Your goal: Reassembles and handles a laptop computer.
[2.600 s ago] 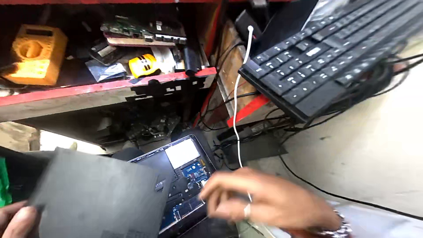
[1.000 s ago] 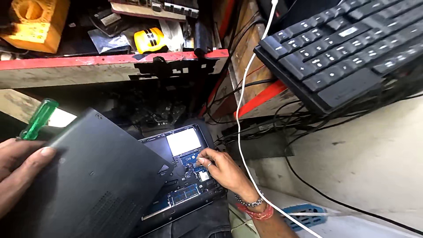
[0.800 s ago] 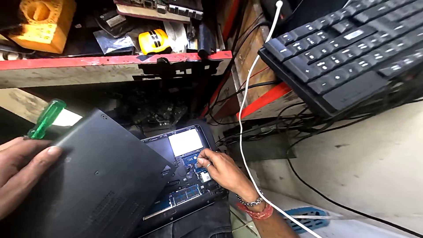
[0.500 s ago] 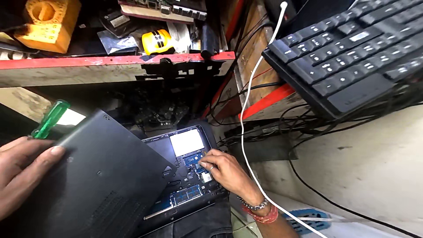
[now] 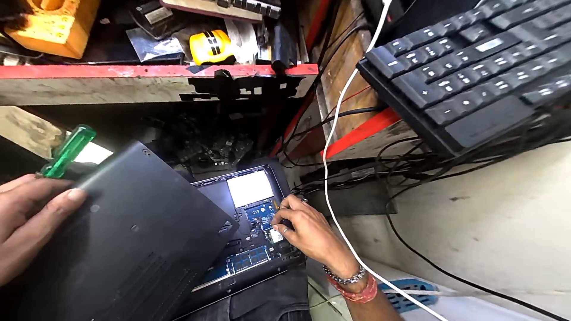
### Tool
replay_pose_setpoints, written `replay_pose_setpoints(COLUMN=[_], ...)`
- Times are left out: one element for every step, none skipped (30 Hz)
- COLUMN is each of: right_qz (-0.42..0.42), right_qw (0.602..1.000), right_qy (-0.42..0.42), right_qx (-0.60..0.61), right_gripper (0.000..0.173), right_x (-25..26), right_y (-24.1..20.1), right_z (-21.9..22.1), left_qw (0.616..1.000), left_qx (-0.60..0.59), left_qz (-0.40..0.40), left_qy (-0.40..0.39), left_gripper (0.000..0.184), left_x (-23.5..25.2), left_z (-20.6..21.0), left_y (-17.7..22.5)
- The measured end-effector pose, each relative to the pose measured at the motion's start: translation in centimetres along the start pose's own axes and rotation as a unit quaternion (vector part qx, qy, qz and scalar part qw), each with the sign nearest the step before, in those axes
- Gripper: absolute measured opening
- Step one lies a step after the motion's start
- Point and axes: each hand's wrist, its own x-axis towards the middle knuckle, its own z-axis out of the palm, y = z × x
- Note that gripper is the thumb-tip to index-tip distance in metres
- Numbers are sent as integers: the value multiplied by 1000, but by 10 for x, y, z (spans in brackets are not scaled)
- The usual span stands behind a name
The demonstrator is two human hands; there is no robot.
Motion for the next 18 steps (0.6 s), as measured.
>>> replay_pose_setpoints(right_qz=[3, 5, 7, 7, 4, 1, 0, -1, -2, -1, -1, -3, -4, -6, -8, -9, -12, -18], right_qw=[1000, 1000, 1000, 999, 999, 999, 998, 997, 996, 995, 994, 993, 993, 993, 993, 993, 993, 994], right_qy=[-6, -13, -24, -36, -45, -52, -58, -63, -67, -70, -74, -75, -75, -71, -69, -71, -71, -68], right_qx=[0, 1, 1, 0, -4, -11, -21, -36, -53, -67, -78, -88, -93, -97, -98, -94, -89, -82], right_gripper=[4, 4, 4, 4, 5, 7, 12, 16, 18, 19, 19, 19, 19, 19, 19, 19, 19, 17], right_x=[-1, -1, -1, 0, 1, 3, 4, 7, 9, 10, 11, 12, 12, 12, 11, 11, 10, 10], right_y=[1, 1, 2, 2, 2, 2, 0, -2, -3, -5, -7, -9, -10, -11, -11, -10, -9, -6], right_z=[-1, -3, -5, -7, -9, -10, -11, -11, -10, -10, -9, -8, -7, -6, -5, -5, -5, -6], left_qw=[1000, 1000, 1000, 1000, 1000, 999, 1000, 1000, 1000, 1000, 1000, 1000, 1000, 1000, 1000, 1000, 1000, 1000], left_qx=[5, 4, 8, 17, 22, 26, 23, 19, 17, 16, 16, 14, 11, 12, 16, 19, 18, 14], left_qz=[0, -5, -6, -5, -5, -5, -9, -11, -11, -10, -8, -7, -4, -3, -4, -7, -10, -6], left_qy=[-1, -6, -10, -14, -19, -19, -18, -14, -11, -10, -10, -9, -6, -5, -6, -9, -10, -5], left_gripper=[32, 32, 33, 33, 33, 34, 34, 33, 33, 33, 33, 32, 32, 32, 32, 32, 32, 31], left_x=[0, 1, 1, 2, 2, 2, 2, 2, 2, 1, 1, 0, 0, -1, 0, 0, 0, 0], left_z=[0, -1, -2, -3, -5, -5, -5, -5, -4, -4, -4, -4, -4, -4, -4, -4, -4, -3], left_y=[0, 2, 3, 4, 5, 5, 6, 6, 5, 5, 4, 3, 3, 3, 3, 3, 3, 2])
